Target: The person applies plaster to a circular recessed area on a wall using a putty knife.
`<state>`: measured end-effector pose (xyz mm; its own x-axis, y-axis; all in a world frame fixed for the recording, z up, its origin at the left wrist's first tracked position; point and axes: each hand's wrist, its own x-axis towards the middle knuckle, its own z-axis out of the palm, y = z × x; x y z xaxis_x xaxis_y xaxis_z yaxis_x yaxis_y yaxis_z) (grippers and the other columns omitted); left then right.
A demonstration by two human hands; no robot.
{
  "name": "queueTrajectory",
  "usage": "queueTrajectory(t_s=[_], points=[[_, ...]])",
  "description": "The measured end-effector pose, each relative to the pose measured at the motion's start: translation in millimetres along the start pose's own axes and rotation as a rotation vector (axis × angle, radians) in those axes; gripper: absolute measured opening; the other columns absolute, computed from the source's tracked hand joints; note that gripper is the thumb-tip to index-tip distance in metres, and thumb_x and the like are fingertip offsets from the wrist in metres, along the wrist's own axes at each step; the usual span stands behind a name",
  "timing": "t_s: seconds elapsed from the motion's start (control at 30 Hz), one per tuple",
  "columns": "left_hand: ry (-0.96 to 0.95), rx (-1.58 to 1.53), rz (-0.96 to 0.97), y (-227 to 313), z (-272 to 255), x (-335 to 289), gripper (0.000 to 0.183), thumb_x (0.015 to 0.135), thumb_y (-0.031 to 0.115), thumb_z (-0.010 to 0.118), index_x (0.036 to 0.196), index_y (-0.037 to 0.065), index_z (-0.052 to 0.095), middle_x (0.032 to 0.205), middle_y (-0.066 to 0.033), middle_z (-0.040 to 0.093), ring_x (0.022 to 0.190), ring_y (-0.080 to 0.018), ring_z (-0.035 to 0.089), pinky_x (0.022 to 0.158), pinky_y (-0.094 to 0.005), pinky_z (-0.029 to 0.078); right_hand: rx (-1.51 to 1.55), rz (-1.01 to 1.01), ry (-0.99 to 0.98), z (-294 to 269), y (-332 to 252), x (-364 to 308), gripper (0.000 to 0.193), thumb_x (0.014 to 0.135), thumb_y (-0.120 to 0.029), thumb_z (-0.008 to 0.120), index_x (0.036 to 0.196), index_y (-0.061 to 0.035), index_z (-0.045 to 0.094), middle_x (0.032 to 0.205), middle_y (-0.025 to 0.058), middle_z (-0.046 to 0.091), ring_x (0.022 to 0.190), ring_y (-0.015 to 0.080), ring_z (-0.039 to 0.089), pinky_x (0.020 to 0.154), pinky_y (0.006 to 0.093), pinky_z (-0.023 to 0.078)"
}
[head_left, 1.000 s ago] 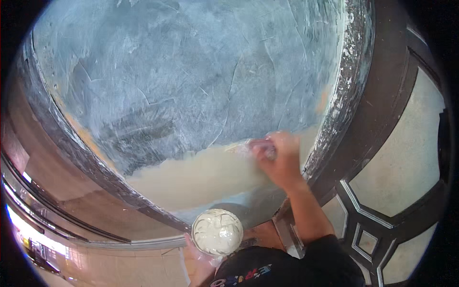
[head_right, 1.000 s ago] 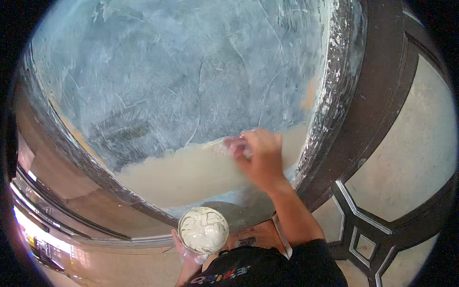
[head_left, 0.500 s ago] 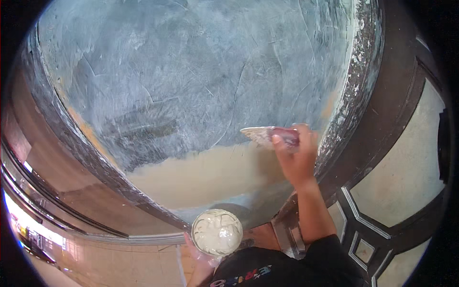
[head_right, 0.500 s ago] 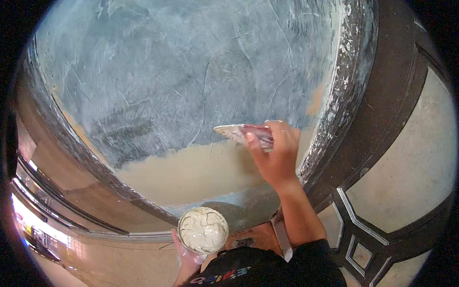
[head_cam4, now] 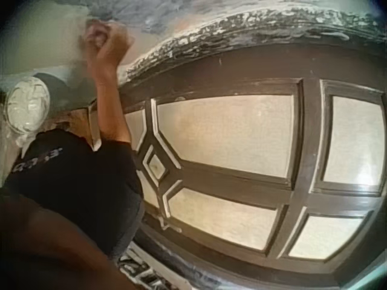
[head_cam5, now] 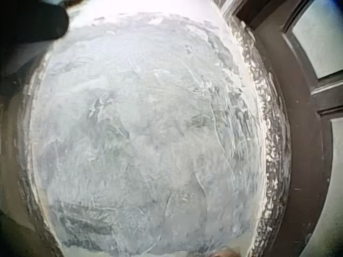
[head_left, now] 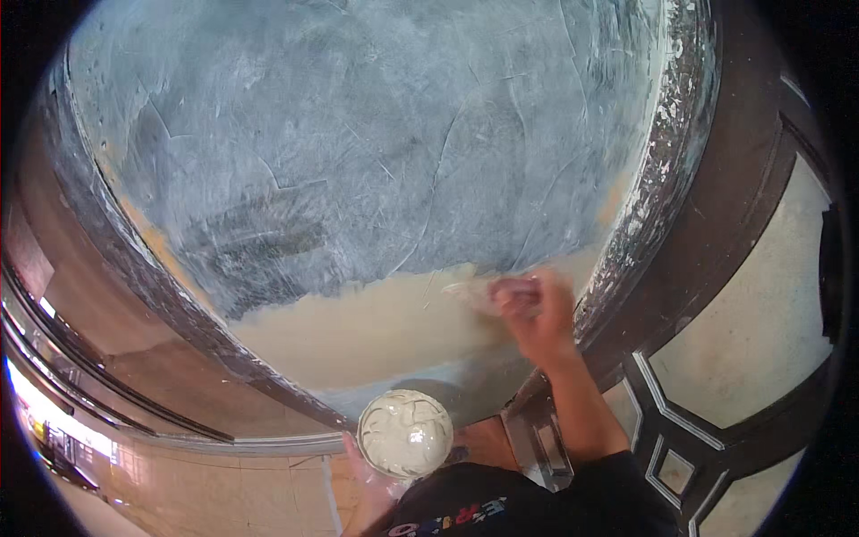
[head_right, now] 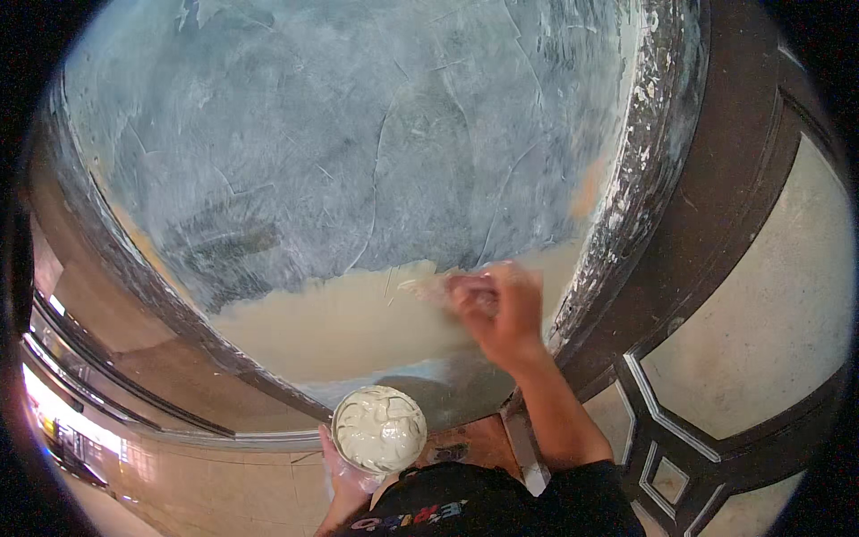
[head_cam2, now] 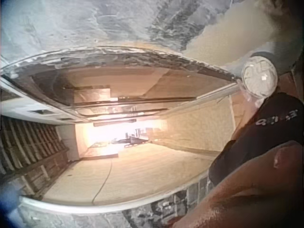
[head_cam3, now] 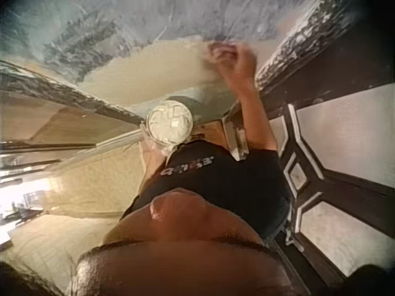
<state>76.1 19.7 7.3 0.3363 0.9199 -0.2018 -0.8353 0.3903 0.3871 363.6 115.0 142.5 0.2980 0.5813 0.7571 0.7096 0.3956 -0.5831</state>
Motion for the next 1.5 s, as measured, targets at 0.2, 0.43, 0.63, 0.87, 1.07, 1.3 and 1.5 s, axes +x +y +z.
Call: queueTrajectory(t_s=[0.2, 0.43, 0.63, 0.87, 1.07, 1.3, 1.5], points=[[-0.041, -0.095, -0.037, 1, 3, 0, 0.082, 0.094, 0.071, 0.023, 0.148, 0.01, 0.033, 0.15, -0.0148, 0.038, 0.135, -0.0358, 0.04, 0.111, -0.0533, 0.034, -0.092, -0.08, -0.123, 9, -9, 11, 0.03, 0.081, -0.027, 0.07, 0.099, -0.0049, 0.06, 0.086, 0.011, 0.062, 0.084, 0.0322, 0.059, 0.078, 0.0446, 0.037], [0.046, -0.008, 0.021, -1, -9, 1, 0.084, 0.093, 0.073, 0.024, 0.15, 0.011, 0.031, 0.152, -0.0146, 0.035, 0.136, -0.0375, 0.038, 0.112, -0.0545, 0.032, -0.16, -0.216, -0.222, 15, -22, -3, 0.023, 0.083, -0.029, 0.066, 0.087, -0.0065, 0.065, 0.082, 0.0109, 0.064, 0.081, 0.0322, 0.059, 0.075, 0.0465, 0.037], [0.001, -0.029, 0.084, 2, -16, -8, 0.084, 0.092, 0.072, 0.025, 0.149, 0.011, 0.032, 0.153, -0.0139, 0.034, 0.136, -0.0371, 0.039, 0.11, -0.0547, 0.033, 0.148, 0.1, 0.008, 12, -19, 17, 0.028, 0.085, -0.031, 0.068, 0.094, -0.0055, 0.063, 0.085, 0.0127, 0.063, 0.083, 0.0292, 0.06, 0.078, 0.0418, 0.045], [0.006, 0.038, 0.131, 3, -12, -7, 0.085, 0.091, 0.073, 0.028, 0.149, 0.012, 0.033, 0.152, -0.0138, 0.035, 0.136, -0.0377, 0.038, 0.111, -0.0546, 0.033, -0.116, -0.314, -0.216, 26, -8, -10, 0.026, 0.085, -0.027, 0.067, 0.099, -0.0058, 0.062, 0.083, 0.0075, 0.063, 0.081, 0.0315, 0.059, 0.067, 0.0439, 0.04], [0.045, -0.005, 0.069, 5, -11, -15, 0.085, 0.091, 0.073, 0.027, 0.149, 0.011, 0.033, 0.152, -0.014, 0.036, 0.135, -0.0374, 0.039, 0.111, -0.0544, 0.033, 0.073, 0.083, 0.185, 16, -9, 12, 0.036, 0.085, -0.039, 0.068, 0.095, -0.0042, 0.063, 0.085, 0.0108, 0.063, 0.081, 0.0294, 0.06, 0.074, 0.0421, 0.045], [-0.001, 0.041, 0.069, 1, -8, -8, 0.086, 0.091, 0.074, 0.026, 0.15, 0.011, 0.031, 0.152, -0.0139, 0.034, 0.136, -0.0366, 0.038, 0.111, -0.0541, 0.033, -0.208, -0.294, -0.229, 37, 6, -45, 0.031, 0.085, -0.036, 0.068, 0.088, -0.0055, 0.061, 0.085, 0.0093, 0.061, 0.085, 0.0312, 0.058, 0.077, 0.0456, 0.04], [-0.037, 0.102, 0.103, 5, 0, -15, 0.085, 0.092, 0.073, 0.025, 0.15, 0.011, 0.031, 0.152, -0.0137, 0.034, 0.137, -0.0353, 0.038, 0.112, -0.0531, 0.033, -0.107, -0.096, -0.143, 5, -10, 11, 0.03, 0.084, -0.033, 0.068, 0.087, -0.0042, 0.061, 0.084, 0.0119, 0.061, 0.08, 0.033, 0.058, 0.078, 0.046, 0.037]])
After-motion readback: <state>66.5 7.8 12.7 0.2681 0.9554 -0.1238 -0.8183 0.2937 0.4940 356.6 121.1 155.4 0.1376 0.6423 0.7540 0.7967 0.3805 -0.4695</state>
